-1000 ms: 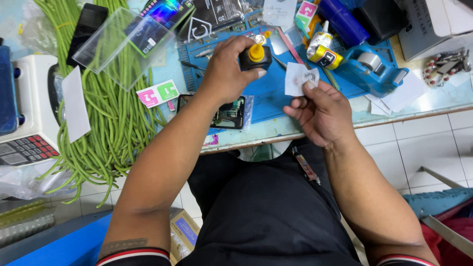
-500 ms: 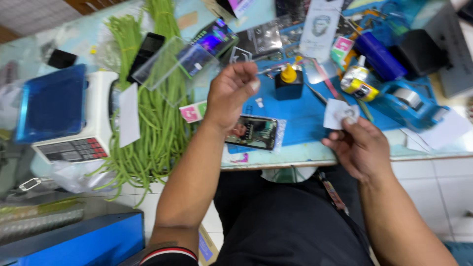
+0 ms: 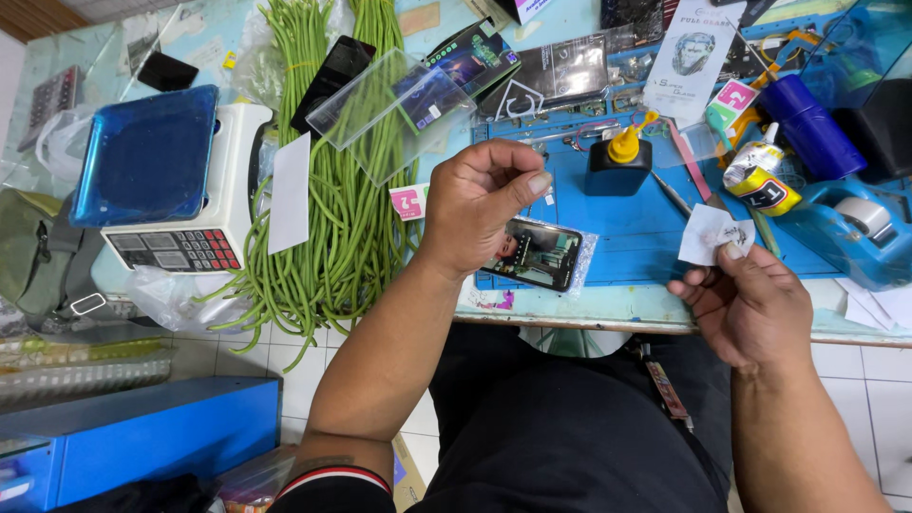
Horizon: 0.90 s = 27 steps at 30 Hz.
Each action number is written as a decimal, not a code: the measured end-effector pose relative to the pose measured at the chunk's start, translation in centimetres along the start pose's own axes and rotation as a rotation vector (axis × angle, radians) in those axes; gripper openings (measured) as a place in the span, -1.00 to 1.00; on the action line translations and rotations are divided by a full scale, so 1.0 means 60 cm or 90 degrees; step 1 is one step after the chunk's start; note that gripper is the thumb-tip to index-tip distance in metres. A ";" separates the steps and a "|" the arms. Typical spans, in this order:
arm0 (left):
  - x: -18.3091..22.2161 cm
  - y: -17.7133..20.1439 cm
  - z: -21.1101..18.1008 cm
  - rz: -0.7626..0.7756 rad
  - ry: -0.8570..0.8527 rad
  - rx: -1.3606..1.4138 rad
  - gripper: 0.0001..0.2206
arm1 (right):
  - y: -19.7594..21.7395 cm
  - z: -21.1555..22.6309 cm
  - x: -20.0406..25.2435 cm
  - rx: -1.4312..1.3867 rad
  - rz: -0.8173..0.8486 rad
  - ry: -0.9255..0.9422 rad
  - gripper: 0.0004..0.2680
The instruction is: The person wipes the exterior of a smartphone with a cloth, opens the device to expose internal components, and handles a small chip or SIM card tray to insert it into the side of the phone.
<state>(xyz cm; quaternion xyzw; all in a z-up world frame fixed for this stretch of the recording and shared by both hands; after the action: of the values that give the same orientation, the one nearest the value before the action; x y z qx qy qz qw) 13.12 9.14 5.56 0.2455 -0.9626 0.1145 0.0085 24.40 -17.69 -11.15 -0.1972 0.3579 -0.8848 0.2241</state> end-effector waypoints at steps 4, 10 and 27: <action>0.006 0.004 0.005 -0.022 0.005 -0.029 -0.86 | -0.001 -0.001 0.001 -0.005 0.008 0.001 -0.86; 0.008 0.012 0.030 -0.041 0.072 0.038 -0.82 | 0.003 -0.002 0.001 0.003 0.001 0.000 -0.86; 0.003 -0.007 0.008 -0.084 -0.104 -0.846 -0.75 | -0.085 0.042 0.010 0.679 0.115 0.227 -0.92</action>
<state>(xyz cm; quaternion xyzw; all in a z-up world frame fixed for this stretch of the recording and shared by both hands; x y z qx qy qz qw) 13.21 8.60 5.18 0.2540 -0.8091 -0.5220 0.0919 23.89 -16.12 -5.70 0.1274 -0.0908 -0.9399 0.3035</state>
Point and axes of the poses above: each hand's wrist, its own x-axis away from the middle knuckle, its own y-axis out of the back of the hand, z = x × y, the point moved 10 cm from there along -x, towards the middle knuckle, and after that the axes turned 11 degrees about y, right-handed, at the moved point
